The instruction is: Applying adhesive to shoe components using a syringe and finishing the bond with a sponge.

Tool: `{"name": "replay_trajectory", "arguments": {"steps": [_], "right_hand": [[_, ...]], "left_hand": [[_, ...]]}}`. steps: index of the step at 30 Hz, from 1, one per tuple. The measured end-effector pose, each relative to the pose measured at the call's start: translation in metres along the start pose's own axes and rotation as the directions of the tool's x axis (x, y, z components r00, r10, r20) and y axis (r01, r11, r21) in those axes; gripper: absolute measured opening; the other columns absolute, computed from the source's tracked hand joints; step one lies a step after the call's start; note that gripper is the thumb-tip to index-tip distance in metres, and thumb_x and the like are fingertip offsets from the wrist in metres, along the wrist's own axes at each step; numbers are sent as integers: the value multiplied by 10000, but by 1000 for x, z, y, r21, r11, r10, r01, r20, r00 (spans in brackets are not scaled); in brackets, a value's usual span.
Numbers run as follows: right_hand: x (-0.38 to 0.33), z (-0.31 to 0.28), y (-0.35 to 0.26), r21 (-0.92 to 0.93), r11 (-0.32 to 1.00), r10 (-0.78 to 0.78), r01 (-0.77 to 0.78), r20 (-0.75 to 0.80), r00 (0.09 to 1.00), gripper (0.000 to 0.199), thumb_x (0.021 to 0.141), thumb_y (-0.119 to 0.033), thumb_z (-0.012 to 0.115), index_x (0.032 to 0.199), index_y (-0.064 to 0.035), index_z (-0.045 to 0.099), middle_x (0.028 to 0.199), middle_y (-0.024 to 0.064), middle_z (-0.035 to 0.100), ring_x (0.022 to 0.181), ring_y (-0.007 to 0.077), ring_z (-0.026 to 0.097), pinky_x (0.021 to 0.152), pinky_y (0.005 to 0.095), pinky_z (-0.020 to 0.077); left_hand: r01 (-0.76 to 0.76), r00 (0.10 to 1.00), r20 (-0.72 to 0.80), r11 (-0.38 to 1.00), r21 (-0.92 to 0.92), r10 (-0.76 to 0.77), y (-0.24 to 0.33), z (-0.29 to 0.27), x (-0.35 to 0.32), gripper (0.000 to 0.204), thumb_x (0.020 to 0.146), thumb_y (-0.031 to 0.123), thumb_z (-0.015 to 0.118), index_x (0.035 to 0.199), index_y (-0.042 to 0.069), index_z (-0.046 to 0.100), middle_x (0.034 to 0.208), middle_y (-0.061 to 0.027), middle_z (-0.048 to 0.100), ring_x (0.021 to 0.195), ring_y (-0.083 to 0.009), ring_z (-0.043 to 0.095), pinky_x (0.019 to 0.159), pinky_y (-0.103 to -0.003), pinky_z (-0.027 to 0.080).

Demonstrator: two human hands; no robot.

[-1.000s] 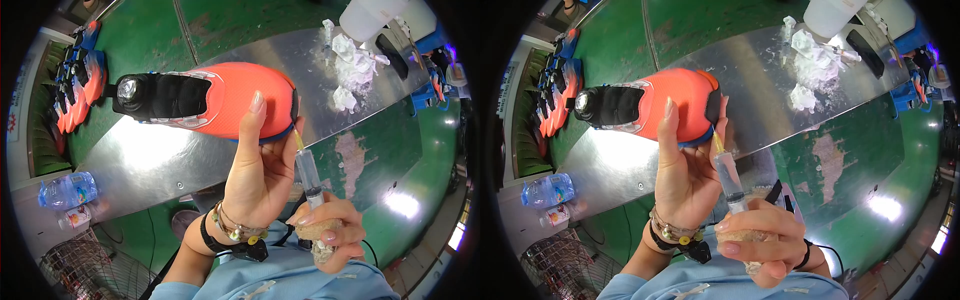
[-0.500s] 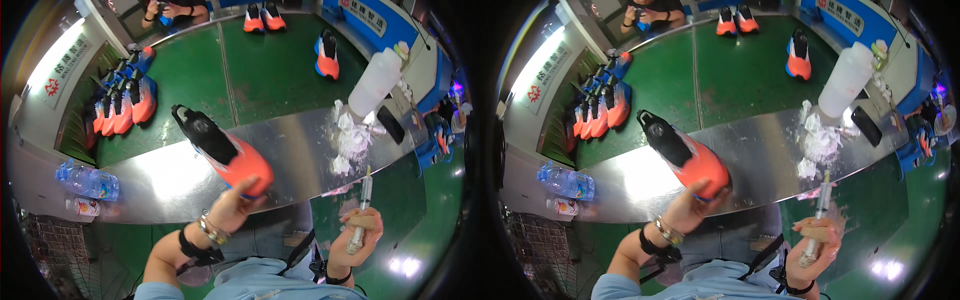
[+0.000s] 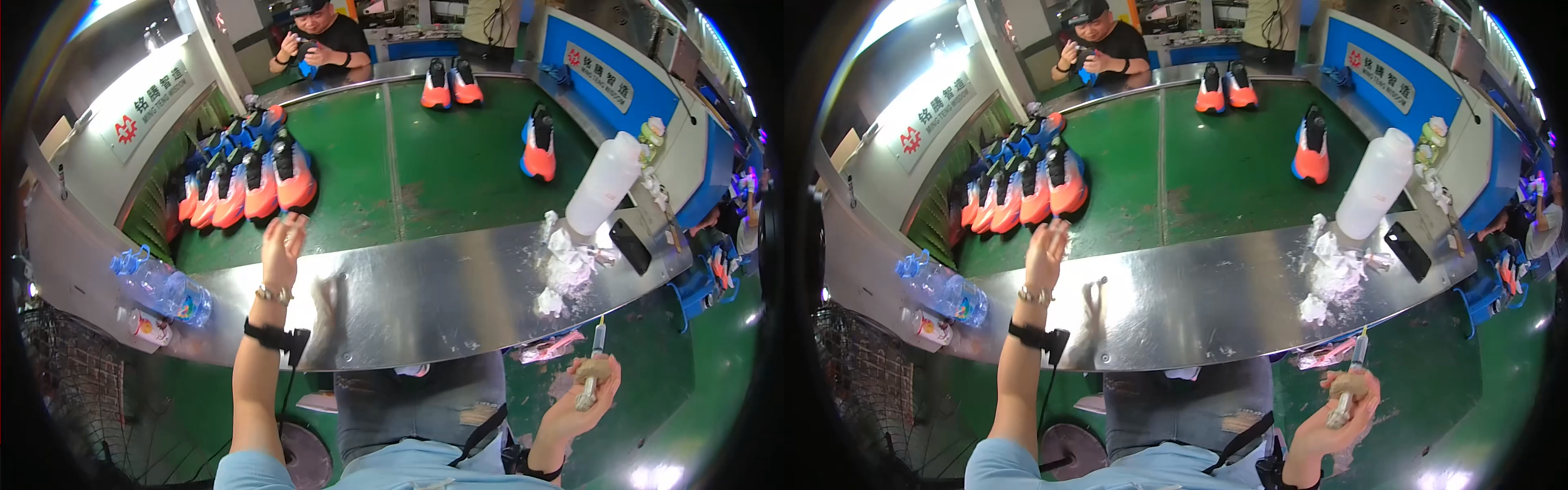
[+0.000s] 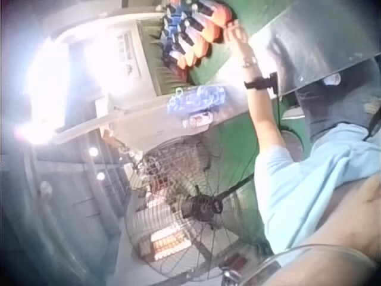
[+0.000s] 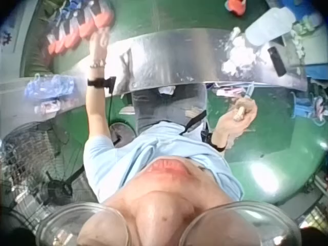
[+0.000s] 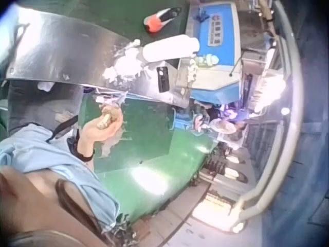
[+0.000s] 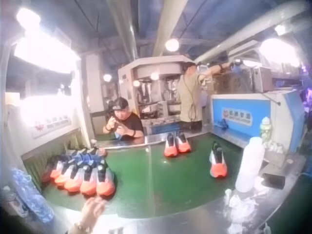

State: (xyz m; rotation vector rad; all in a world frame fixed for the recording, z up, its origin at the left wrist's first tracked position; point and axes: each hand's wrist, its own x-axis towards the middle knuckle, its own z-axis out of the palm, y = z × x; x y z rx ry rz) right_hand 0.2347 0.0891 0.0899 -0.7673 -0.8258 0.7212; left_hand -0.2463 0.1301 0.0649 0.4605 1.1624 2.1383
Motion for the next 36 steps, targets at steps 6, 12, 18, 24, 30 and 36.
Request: {"name": "replay_trajectory", "arguments": {"steps": [6,12,18,24,30,36], "right_hand": [[30,-11,49,-50,997,69,-63,131,989,446,935,-317,356,1148,36,527,946,130,549,811,236,543,697,349,452],[67,-35,100,256,934,182,-251,265,947,431,939,-325,360,1101,29,545,876,118,531,741,226,532,640,348,448],[64,-35,104,141,948,257,-286,196,946,428,926,-336,388,1060,36,552,855,126,552,704,234,557,625,345,460],[65,-23,84,7,978,205,-207,138,969,418,924,-330,381,1024,37,554,796,146,573,678,252,585,565,329,467],[69,-13,88,340,911,203,-235,127,971,378,913,-338,366,961,2,523,733,155,495,562,258,491,503,368,432],[69,-44,100,210,916,308,-341,173,935,364,909,-367,373,930,-45,542,867,155,504,558,276,511,509,372,438]], "left_hand": [[355,785,291,781,514,-547,41,-11,-137,368,934,169,503,1264,18,443,1233,-185,544,1016,-264,616,867,-348,503],[388,646,286,627,675,-708,58,-11,-167,364,902,77,520,1256,20,454,1162,-178,587,996,-243,621,845,-331,502],[279,682,471,794,540,-560,26,7,-125,422,913,141,546,1305,54,413,1224,-154,541,1059,-231,591,883,-329,478],[385,530,591,793,472,-608,-36,97,-66,413,960,265,459,1312,58,394,1184,-130,564,1080,-267,573,912,-375,459],[389,560,287,553,737,-777,-122,208,-13,425,946,316,480,1263,37,436,1184,-160,560,1094,-257,569,922,-366,478],[482,415,325,509,713,-850,-224,291,22,569,963,393,404,1257,-93,381,1227,-231,522,1129,-273,548,965,-384,453]]}}
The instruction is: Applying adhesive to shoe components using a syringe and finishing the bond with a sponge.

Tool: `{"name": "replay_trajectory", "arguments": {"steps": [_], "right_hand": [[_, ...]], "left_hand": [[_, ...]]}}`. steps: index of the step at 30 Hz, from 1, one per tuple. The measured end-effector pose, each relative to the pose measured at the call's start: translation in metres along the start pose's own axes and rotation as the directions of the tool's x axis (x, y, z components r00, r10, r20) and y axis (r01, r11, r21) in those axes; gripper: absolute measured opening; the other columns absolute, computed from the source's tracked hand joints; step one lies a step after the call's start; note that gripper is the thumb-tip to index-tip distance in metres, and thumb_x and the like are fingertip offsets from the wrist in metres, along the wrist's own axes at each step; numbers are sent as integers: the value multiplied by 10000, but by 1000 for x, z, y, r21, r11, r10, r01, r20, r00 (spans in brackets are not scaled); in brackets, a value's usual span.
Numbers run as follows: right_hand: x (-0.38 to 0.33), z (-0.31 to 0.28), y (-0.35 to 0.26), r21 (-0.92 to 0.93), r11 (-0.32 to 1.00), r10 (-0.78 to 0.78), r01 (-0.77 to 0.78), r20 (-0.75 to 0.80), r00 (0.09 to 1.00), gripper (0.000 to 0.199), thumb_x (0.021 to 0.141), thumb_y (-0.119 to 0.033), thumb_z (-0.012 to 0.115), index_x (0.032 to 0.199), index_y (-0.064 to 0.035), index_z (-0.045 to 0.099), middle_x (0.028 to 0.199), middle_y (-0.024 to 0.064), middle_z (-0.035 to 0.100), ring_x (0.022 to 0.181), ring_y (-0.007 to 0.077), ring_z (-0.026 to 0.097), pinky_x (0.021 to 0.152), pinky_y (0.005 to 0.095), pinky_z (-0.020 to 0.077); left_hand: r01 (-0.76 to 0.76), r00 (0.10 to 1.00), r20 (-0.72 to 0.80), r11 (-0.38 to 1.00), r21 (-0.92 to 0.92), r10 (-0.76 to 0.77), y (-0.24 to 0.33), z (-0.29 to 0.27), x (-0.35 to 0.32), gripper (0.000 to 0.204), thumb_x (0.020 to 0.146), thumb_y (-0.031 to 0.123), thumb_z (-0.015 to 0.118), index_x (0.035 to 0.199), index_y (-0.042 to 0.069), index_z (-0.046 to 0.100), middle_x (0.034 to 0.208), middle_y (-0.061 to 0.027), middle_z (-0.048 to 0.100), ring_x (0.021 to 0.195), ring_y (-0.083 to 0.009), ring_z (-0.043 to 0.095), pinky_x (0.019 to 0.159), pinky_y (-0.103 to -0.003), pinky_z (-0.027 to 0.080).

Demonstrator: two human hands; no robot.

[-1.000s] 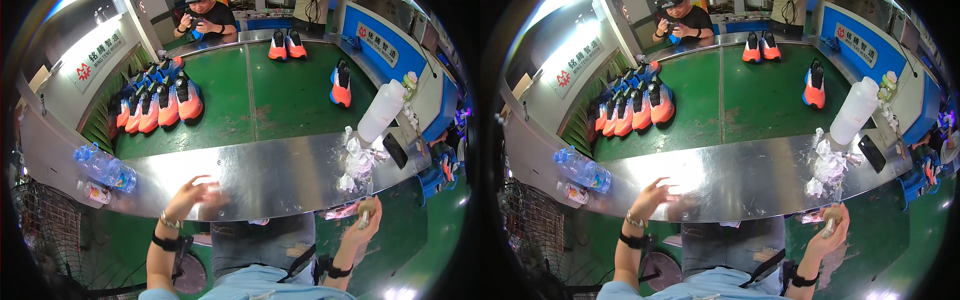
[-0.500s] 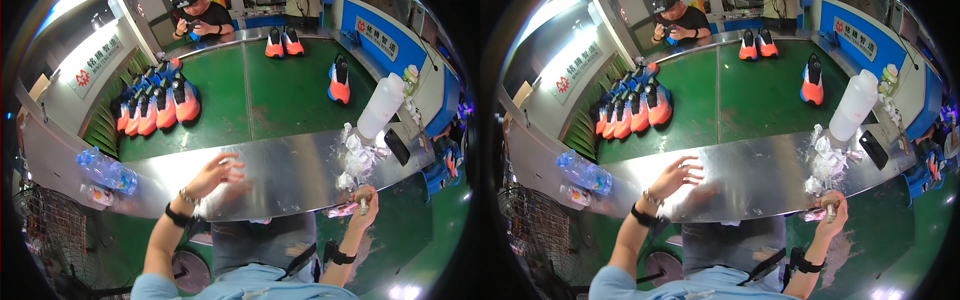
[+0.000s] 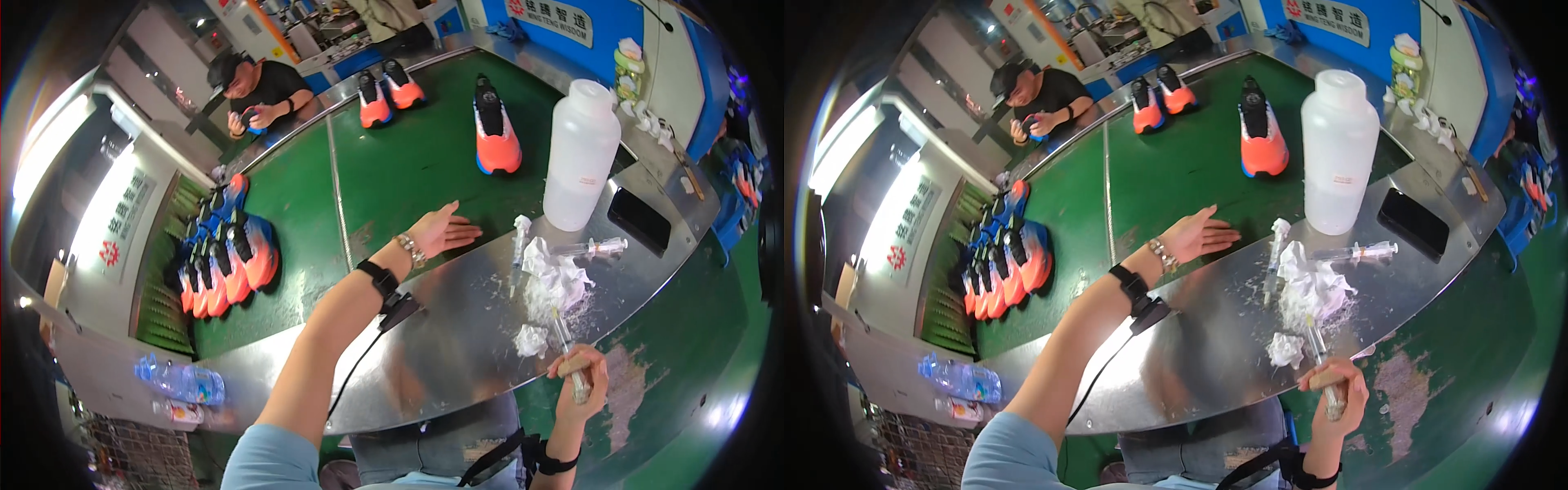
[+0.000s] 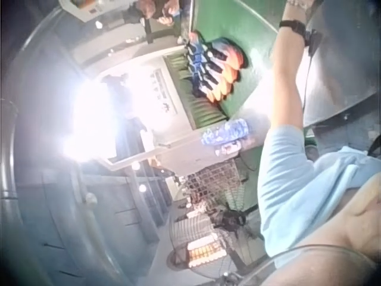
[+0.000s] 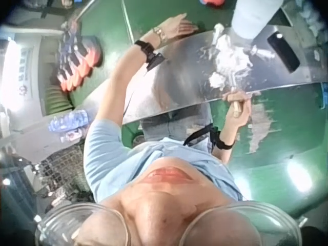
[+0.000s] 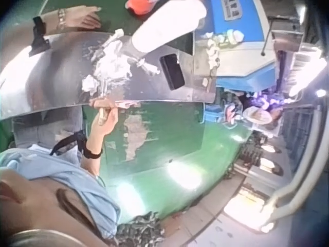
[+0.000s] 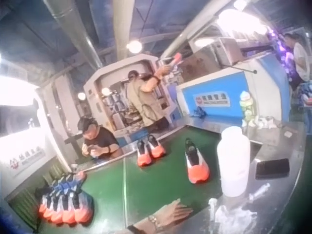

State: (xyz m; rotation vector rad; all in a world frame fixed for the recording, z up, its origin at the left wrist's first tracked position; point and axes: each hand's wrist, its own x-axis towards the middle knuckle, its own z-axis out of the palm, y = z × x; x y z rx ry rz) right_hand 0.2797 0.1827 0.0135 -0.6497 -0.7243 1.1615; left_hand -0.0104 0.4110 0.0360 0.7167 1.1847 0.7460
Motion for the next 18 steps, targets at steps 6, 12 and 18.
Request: {"name": "replay_trajectory", "arguments": {"steps": [6,12,18], "right_hand": [[-6,1,-11,-107,993,39,-48,-88,995,395,921,-313,323,925,12,547,823,211,522,571,311,556,520,392,482],[-14,13,-26,-51,987,147,-152,-90,985,419,939,-354,334,938,9,543,868,224,530,614,323,579,561,398,507],[-26,24,-43,-100,991,77,-93,-152,985,408,928,-367,340,998,-11,528,887,199,515,637,320,565,554,398,481]], "left_hand": [[-144,988,2,928,-345,154,29,70,94,921,859,644,409,1368,-78,149,1287,-295,431,1140,-377,519,942,-470,458],[-435,836,-488,847,-307,252,54,80,151,646,804,453,664,1172,-31,447,1043,-150,506,922,-266,556,782,-441,584],[-395,866,-418,888,-235,275,50,3,66,578,854,273,653,1230,-90,405,1179,-185,494,1031,-314,565,795,-417,579]]}}
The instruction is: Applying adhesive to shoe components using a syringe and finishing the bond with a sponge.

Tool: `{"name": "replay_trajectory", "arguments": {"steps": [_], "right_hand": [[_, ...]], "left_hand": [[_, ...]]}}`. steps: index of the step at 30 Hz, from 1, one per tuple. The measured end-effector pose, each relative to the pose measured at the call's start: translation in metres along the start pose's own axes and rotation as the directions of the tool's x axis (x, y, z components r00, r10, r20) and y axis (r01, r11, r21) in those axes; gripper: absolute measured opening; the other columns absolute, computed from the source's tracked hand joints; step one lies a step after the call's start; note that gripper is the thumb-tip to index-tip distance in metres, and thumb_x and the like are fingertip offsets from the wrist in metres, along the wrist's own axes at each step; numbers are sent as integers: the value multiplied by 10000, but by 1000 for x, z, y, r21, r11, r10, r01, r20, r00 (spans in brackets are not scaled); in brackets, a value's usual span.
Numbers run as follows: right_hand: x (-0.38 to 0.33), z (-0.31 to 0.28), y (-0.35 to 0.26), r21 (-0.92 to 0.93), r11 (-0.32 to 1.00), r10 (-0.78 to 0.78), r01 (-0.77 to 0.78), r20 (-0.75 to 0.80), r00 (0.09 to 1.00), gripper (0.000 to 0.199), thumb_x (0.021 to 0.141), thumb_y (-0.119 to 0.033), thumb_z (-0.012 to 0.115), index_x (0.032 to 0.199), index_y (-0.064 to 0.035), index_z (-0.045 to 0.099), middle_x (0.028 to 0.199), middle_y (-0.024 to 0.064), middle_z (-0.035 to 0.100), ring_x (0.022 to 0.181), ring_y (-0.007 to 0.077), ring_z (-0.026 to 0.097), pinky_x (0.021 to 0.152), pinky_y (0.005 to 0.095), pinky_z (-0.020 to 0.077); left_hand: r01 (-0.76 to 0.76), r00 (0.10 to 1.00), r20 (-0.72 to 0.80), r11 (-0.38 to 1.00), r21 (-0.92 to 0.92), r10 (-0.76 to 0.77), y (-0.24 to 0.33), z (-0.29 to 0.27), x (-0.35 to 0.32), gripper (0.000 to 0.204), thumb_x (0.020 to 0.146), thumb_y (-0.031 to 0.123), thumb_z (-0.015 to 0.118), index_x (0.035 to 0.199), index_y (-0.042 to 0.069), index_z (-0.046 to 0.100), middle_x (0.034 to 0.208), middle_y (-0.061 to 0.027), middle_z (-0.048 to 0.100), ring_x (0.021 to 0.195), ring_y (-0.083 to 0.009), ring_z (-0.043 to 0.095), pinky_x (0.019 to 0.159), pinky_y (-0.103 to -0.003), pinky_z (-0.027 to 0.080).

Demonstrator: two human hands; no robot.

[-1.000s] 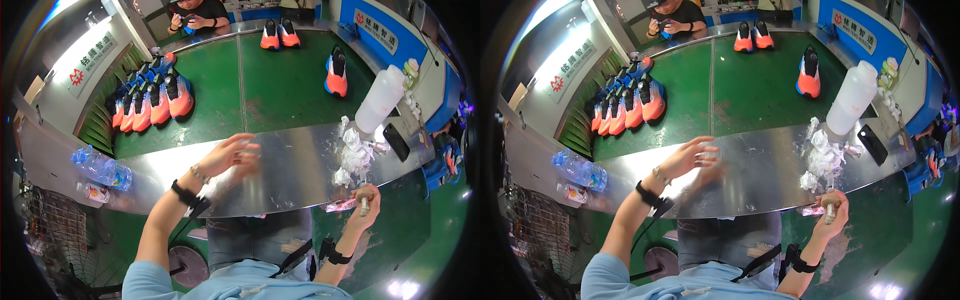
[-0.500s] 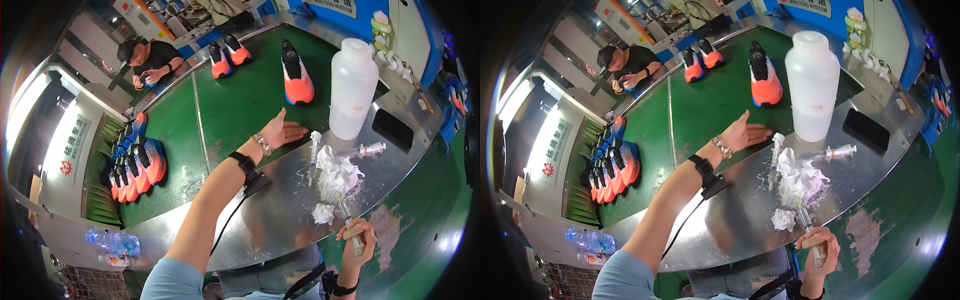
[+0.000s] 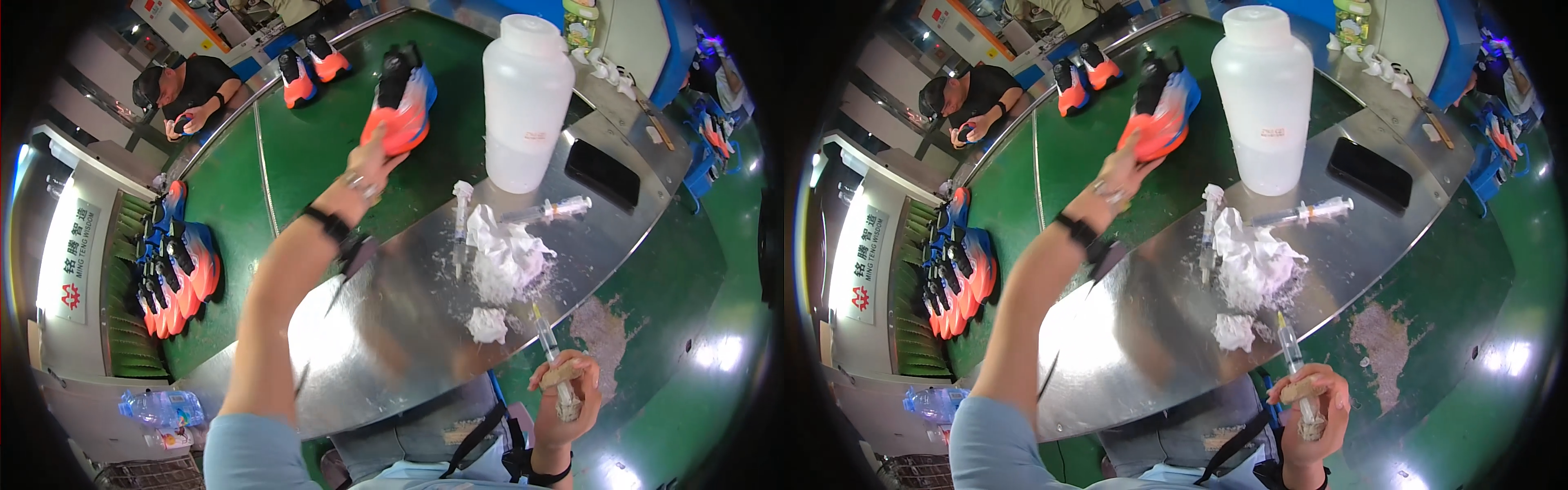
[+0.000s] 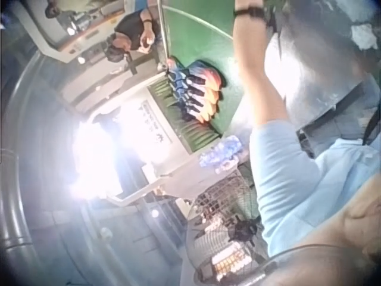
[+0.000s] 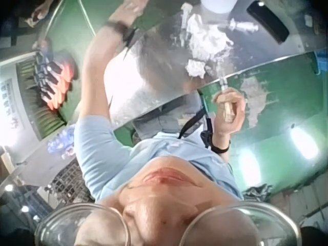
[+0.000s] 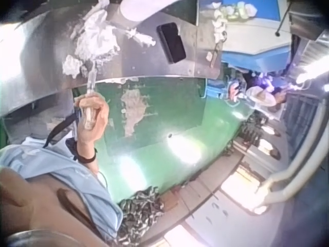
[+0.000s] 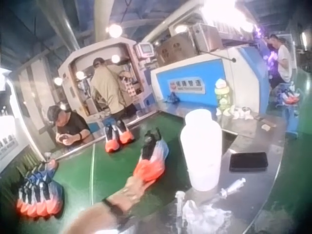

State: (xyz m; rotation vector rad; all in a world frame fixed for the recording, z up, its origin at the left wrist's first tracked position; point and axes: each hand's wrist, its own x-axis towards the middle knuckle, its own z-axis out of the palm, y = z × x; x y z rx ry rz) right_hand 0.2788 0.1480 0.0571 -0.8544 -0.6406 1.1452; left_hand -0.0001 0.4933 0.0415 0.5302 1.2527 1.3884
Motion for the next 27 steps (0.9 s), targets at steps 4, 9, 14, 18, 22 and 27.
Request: {"name": "replay_trajectory", "arguments": {"steps": [4,9,14,18,22,27], "right_hand": [[-5,-7,-7,31,999,-44,44,-10,999,417,917,-387,363,1049,-13,490,951,189,499,698,299,555,611,392,473],[6,-1,16,-74,968,-213,240,264,941,450,864,-349,559,1140,-7,461,1003,152,514,787,246,580,667,350,486],[22,8,31,-159,941,-252,299,258,933,415,901,-272,494,1200,12,450,1007,130,551,825,206,592,673,309,487],[20,14,58,-165,919,-331,359,176,927,357,935,-214,408,1199,14,479,949,110,577,780,197,598,659,288,484],[0,36,44,-196,939,-266,283,107,958,321,943,-176,389,1181,10,496,918,109,584,767,200,604,628,291,479],[-37,84,-16,10,990,-140,144,320,937,477,937,-399,341,1198,-23,474,956,172,568,665,270,589,585,337,463]], "left_hand": [[92,891,436,990,105,-129,16,-90,-161,508,959,379,444,1401,158,327,1404,-29,395,1276,-183,398,1056,-398,362],[163,986,-68,976,142,-155,19,-229,-412,521,954,373,452,1350,48,354,1321,-122,481,1170,-262,521,924,-447,487],[297,867,-477,917,267,-142,19,-321,-587,240,893,192,571,1130,153,562,1106,-31,599,967,-207,620,792,-432,489],[-74,868,-393,863,500,302,10,-346,-600,335,933,174,515,1201,-24,486,1139,-99,577,1051,-202,567,891,-382,490],[-346,591,-235,506,790,771,33,-335,-547,396,885,150,564,1217,-43,469,1102,-122,572,999,-189,543,851,-317,459],[-648,449,385,-3,762,806,101,-225,-477,518,665,195,762,1074,-63,575,943,-149,653,834,-206,642,766,-299,498]]}}
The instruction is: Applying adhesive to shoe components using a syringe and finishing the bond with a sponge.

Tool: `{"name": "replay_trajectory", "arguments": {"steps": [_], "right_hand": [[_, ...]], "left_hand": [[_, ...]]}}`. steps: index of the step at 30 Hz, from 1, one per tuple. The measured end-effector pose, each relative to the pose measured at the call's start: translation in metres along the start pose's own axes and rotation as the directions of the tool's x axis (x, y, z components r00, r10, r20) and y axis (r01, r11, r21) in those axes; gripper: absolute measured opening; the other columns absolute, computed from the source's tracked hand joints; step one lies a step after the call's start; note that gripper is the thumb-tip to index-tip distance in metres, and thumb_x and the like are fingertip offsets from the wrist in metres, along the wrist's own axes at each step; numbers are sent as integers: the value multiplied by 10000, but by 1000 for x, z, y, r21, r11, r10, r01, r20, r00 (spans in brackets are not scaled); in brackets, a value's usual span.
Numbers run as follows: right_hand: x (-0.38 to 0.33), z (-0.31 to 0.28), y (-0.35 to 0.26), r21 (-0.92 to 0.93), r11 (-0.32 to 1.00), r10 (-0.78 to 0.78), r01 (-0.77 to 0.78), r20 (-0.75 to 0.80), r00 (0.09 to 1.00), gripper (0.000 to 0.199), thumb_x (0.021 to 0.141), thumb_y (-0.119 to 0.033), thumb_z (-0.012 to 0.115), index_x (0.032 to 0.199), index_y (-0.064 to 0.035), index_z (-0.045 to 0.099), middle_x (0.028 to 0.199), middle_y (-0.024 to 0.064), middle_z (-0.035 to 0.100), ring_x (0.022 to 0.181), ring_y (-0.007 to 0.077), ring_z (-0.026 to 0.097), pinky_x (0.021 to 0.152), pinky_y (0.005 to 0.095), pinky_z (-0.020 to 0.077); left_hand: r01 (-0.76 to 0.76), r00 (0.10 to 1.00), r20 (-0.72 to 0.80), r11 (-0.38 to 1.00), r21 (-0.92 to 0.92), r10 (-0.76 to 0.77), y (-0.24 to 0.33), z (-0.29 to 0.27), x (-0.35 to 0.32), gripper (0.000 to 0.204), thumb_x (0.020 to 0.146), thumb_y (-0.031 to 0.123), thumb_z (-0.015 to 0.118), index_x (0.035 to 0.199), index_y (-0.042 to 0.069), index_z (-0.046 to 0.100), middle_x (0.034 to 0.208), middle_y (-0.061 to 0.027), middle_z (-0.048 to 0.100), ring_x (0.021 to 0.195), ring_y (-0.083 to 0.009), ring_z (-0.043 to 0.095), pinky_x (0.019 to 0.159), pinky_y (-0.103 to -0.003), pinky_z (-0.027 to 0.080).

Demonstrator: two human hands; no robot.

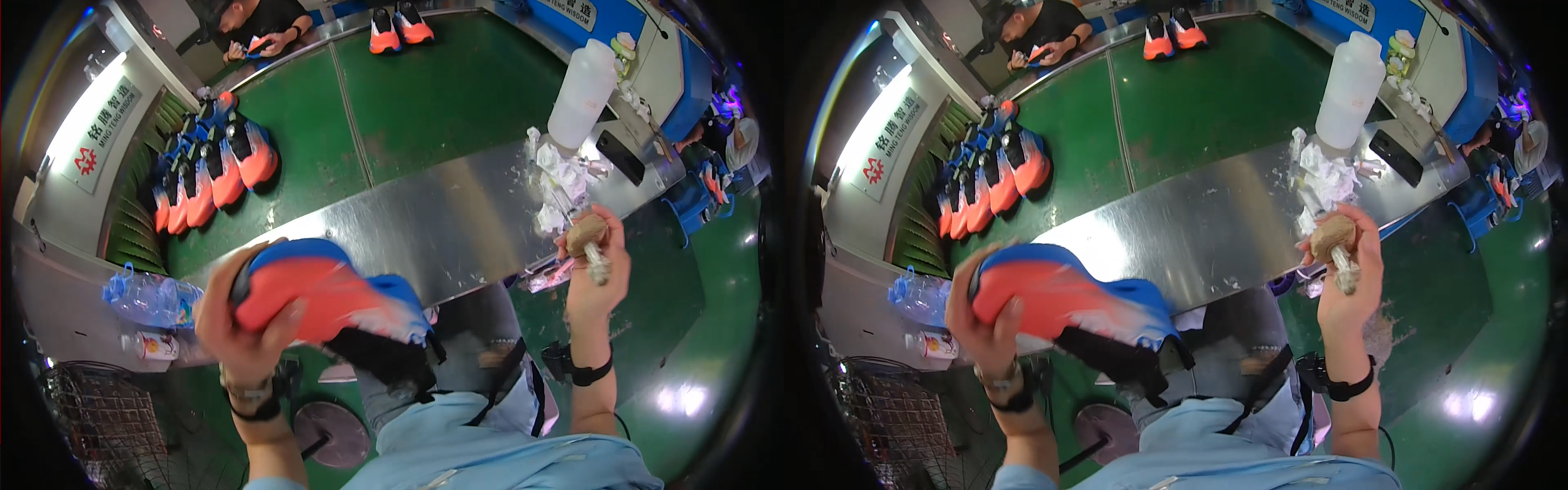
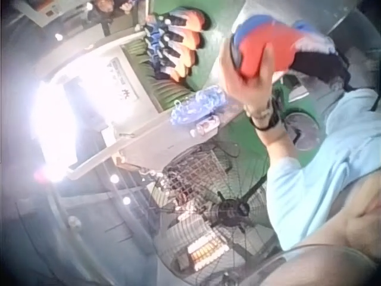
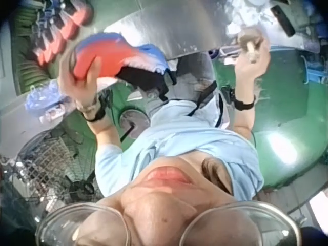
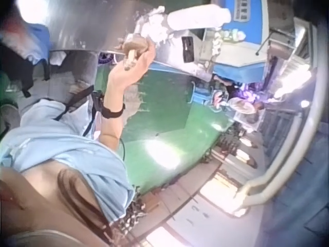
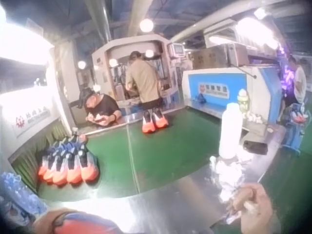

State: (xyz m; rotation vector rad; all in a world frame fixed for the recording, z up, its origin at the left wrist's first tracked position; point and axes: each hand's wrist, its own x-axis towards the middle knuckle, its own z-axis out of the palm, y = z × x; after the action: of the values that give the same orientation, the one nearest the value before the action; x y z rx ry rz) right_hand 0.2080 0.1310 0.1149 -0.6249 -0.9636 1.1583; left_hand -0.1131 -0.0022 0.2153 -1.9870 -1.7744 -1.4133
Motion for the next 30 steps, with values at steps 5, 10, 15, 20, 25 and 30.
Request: {"name": "replay_trajectory", "arguments": {"steps": [5,10,15,20,25,30], "right_hand": [[-10,45,-64,198,977,-45,-78,553,832,465,943,-457,284,1105,-66,475,852,123,460,525,249,508,462,328,447],[0,75,-65,387,840,-9,-381,711,703,233,893,-278,538,1052,-114,492,862,105,505,447,273,548,439,277,503],[28,85,-53,329,740,-94,-587,914,394,169,891,-230,544,1008,-109,520,818,107,532,433,289,547,434,304,511],[11,95,-59,422,765,5,-487,752,660,142,939,-213,446,993,-102,516,782,117,522,428,317,544,443,318,522],[9,81,-48,517,700,52,-492,651,757,186,965,-215,383,956,-99,527,757,119,516,431,329,544,449,321,529],[0,51,-30,709,675,-159,-203,408,899,288,973,-235,381,841,-102,600,737,113,518,449,308,549,457,313,529]], "left_hand": [[-94,974,184,973,-210,133,-7,26,37,520,674,224,773,1062,-57,573,977,-163,667,864,-210,660,785,-297,509],[-160,951,148,842,-515,271,-16,45,47,525,730,243,731,1097,-69,523,986,-174,660,882,-227,655,788,-308,512],[-155,935,231,896,-415,269,-11,46,48,724,767,513,648,1092,-115,492,991,-233,616,901,-310,646,806,-377,515],[-252,891,242,863,-437,383,-11,49,57,735,758,520,643,1068,-129,496,970,-237,620,887,-313,651,804,-374,517],[-328,839,291,854,-403,460,-12,51,64,765,747,550,636,1048,-139,502,946,-243,626,886,-313,652,795,-377,521],[-187,913,255,882,-433,319,-19,54,64,810,756,609,604,1070,-129,491,947,-246,626,876,-309,654,778,-369,528]]}}
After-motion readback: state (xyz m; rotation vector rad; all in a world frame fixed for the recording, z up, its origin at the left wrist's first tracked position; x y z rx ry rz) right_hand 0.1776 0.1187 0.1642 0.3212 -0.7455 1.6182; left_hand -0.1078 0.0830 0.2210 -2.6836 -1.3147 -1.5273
